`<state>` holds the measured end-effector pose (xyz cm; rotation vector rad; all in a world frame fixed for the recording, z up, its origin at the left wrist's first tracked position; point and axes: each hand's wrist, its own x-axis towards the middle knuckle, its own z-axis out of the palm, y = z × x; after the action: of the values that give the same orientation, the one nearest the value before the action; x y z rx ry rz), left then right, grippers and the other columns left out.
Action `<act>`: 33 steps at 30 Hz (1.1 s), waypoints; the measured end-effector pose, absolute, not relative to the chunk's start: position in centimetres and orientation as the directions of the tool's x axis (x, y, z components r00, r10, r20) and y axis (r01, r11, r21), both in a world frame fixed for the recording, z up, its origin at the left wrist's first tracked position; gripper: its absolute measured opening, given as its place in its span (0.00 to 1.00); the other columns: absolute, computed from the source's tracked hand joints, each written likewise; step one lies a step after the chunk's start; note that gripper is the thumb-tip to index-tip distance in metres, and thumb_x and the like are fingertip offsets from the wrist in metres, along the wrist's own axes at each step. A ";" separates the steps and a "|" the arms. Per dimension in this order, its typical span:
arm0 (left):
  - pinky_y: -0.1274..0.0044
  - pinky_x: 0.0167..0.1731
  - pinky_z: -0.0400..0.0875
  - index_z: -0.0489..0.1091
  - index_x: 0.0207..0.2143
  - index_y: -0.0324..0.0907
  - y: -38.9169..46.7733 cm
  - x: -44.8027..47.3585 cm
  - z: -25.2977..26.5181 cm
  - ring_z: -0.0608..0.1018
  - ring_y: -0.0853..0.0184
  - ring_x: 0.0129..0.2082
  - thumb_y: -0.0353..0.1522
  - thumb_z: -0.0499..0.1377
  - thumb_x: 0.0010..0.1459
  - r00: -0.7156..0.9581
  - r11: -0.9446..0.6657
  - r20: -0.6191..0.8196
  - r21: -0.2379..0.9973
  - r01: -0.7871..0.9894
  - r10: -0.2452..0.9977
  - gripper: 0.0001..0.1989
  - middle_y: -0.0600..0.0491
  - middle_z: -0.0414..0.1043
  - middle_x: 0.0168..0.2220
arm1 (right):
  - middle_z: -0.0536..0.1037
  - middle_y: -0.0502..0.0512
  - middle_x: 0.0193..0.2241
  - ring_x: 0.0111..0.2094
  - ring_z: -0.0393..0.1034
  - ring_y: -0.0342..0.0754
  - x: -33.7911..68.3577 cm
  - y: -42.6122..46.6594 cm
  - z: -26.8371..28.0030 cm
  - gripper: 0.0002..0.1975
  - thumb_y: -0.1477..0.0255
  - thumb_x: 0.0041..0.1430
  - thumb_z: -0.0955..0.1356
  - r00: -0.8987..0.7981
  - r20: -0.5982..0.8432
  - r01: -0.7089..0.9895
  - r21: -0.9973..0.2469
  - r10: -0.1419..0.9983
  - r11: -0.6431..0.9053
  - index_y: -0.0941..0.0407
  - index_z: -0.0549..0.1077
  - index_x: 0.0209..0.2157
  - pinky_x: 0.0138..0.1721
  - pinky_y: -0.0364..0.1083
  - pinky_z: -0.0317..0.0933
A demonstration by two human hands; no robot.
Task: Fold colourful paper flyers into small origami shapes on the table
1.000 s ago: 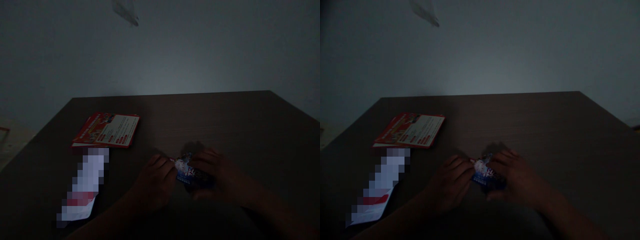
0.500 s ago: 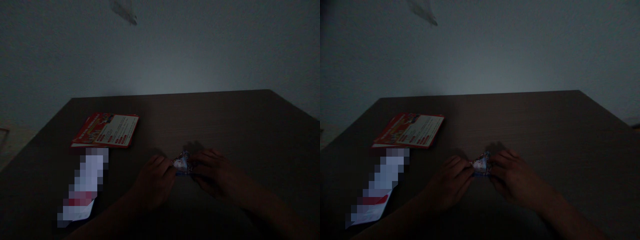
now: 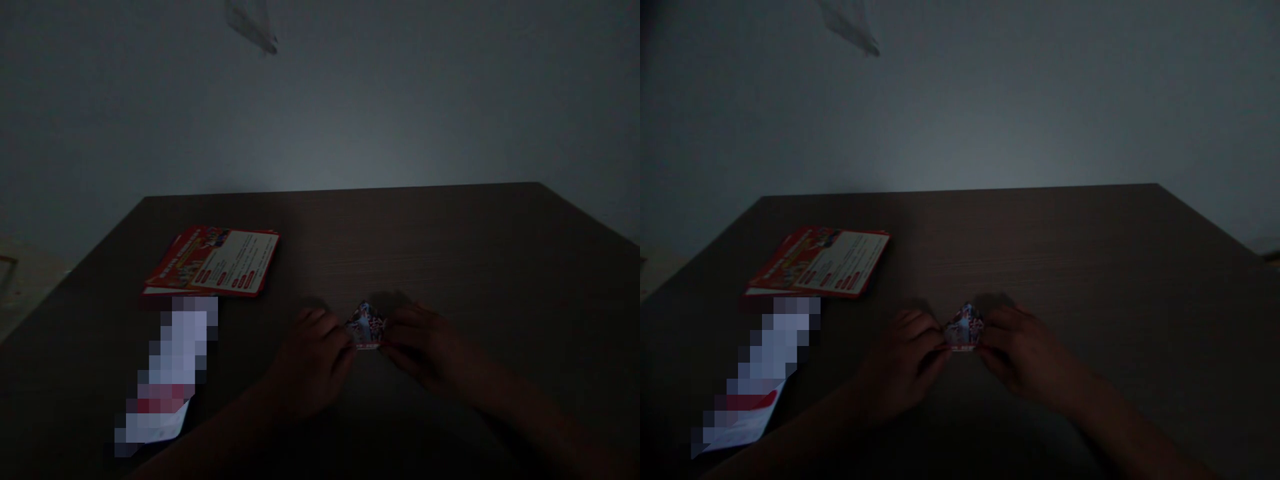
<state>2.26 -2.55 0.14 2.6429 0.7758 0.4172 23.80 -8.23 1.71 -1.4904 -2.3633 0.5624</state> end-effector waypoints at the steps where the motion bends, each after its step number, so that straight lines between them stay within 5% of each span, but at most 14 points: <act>1: 0.69 0.39 0.60 0.69 0.32 0.40 -2.5 2.3 0.1 0.68 0.63 0.37 0.31 0.54 0.60 0.801 -0.776 0.172 0.426 0.465 0.574 0.06 0.50 0.68 0.34 | 0.73 0.53 0.32 0.36 0.66 0.48 23.8 -8.2 1.6 0.08 0.73 0.61 0.64 -0.417 0.034 0.791 -0.480 0.908 0.381 0.52 0.73 0.39 0.38 0.49 0.56; 13: 0.68 0.40 0.58 0.71 0.28 0.41 -2.3 2.8 0.0 0.68 0.62 0.37 0.36 0.57 0.58 0.727 -0.668 0.081 0.474 0.574 0.682 0.09 0.52 0.67 0.31 | 0.76 0.52 0.35 0.37 0.68 0.49 24.1 -7.9 1.2 0.13 0.75 0.59 0.65 -0.367 -0.018 0.773 -0.562 0.930 0.295 0.50 0.72 0.45 0.41 0.50 0.56; 22: 0.68 0.39 0.57 0.72 0.28 0.42 -2.5 3.3 0.5 0.68 0.61 0.38 0.39 0.57 0.59 0.690 -0.635 0.044 0.438 0.637 0.723 0.12 0.52 0.68 0.31 | 0.76 0.53 0.29 0.33 0.68 0.49 23.8 -8.0 0.9 0.04 0.70 0.58 0.67 -0.281 -0.002 0.809 -0.538 0.960 0.235 0.54 0.74 0.33 0.39 0.49 0.56; 33: 0.66 0.38 0.57 0.73 0.27 0.42 -2.5 3.5 0.4 0.69 0.60 0.36 0.40 0.59 0.57 0.659 -0.622 0.058 0.398 0.674 0.750 0.11 0.52 0.70 0.30 | 0.73 0.50 0.22 0.25 0.66 0.46 23.3 -7.7 0.8 0.08 0.68 0.57 0.68 -0.169 -0.012 0.854 -0.501 0.985 0.141 0.56 0.72 0.26 0.29 0.45 0.54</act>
<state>3.54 -2.53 0.38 2.5347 1.1291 0.3118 23.29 -7.71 0.82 -1.7783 -2.1034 0.5765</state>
